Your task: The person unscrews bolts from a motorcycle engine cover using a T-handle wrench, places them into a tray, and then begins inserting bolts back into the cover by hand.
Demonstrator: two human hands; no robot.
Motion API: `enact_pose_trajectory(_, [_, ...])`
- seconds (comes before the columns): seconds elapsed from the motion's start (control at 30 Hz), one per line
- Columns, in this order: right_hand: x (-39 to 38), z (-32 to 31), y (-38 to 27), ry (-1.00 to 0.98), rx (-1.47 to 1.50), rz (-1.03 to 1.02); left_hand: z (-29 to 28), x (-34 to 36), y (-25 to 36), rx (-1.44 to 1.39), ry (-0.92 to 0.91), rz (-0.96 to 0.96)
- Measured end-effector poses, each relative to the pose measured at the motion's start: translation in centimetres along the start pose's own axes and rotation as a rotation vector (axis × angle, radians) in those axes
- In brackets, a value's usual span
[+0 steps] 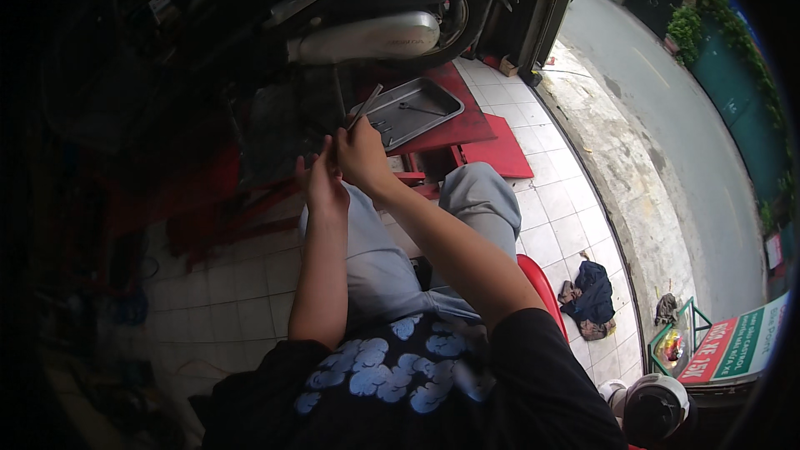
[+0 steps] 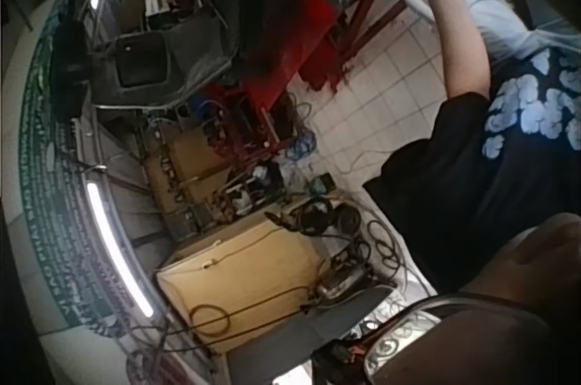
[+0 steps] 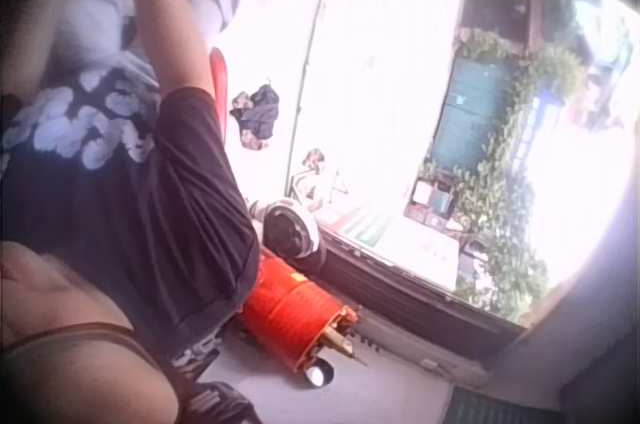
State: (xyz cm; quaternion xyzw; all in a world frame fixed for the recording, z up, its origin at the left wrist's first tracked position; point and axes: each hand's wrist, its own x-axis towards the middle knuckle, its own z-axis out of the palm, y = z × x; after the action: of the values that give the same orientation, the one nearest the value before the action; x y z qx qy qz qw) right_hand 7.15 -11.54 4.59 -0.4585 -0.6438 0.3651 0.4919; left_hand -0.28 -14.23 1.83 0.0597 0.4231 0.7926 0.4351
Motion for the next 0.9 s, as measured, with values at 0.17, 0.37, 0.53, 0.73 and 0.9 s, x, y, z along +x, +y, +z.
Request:
enact_pose_trajectory(0.17, [-1.7, -1.7, -2.1, -0.114, -0.597, -0.144, -0.4, 0.8, 1.5, 0.295, -0.335, 0.033])
enact_pose_trajectory(0.37, [-1.8, -2.5, -2.2, -0.019, -1.054, -0.566, -1.1, 3.0, 1.9, 0.217, -0.553, -0.124])
enact_pose_trajectory(0.53, [-2.0, -3.1, -2.1, 0.033, -1.124, -0.578, -0.2, 0.4, 3.5, 0.063, -0.219, 0.084])
enact_pose_trajectory(0.73, [-2.0, -3.6, -2.1, -0.041, -1.150, -0.672, -0.9, 0.8, 4.5, 1.457, -0.571, 0.831])
enact_pose_trajectory(0.9, [-2.4, -3.3, -2.4, 0.102, -0.941, -0.740, -2.3, 3.5, 3.0, 1.078, -0.665, 0.705])
